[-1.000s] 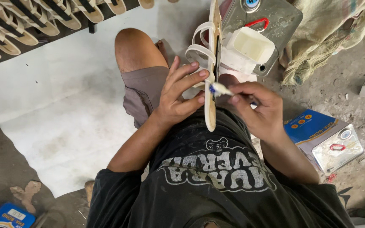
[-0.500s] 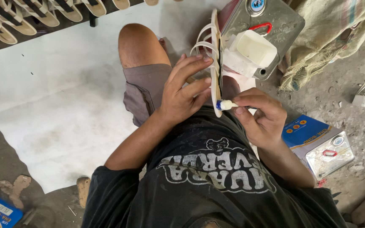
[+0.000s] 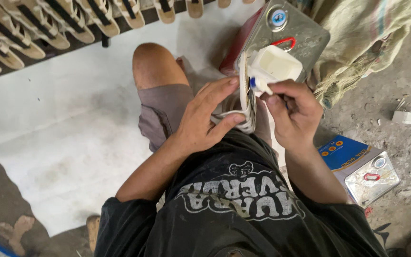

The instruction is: The person paints the straps of multiple sandals using a toothbrush dipped in white paint. They handle each sandal one at a time, apply paint to the straps, and place the finished sandal on a nearby rack.

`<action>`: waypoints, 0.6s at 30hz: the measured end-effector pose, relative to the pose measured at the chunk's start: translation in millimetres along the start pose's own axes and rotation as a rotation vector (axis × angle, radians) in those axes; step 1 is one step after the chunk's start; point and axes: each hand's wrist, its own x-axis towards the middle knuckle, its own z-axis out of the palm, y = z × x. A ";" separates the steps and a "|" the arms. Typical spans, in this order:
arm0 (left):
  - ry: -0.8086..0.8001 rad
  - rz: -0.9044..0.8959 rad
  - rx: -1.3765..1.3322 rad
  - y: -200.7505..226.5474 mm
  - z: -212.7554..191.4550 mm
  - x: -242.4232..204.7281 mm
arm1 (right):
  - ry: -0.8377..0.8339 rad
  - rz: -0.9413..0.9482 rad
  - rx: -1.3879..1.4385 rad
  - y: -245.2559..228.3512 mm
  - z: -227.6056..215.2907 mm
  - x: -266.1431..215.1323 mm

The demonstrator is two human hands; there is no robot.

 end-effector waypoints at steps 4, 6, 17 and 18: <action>-0.051 -0.015 -0.029 13.9 -5.5 6.1 | 0.031 -0.023 0.060 0.9 4.2 16.7; -0.059 -0.057 -0.040 19.8 -9.1 7.8 | 0.017 -0.035 0.039 -0.1 4.2 19.8; -0.056 -0.160 -0.118 39.3 -16.1 13.0 | -0.034 -0.144 -0.173 -7.5 -5.0 18.5; -0.054 -0.160 -0.116 40.1 -16.6 13.4 | -0.035 -0.155 -0.199 -8.9 -5.9 18.9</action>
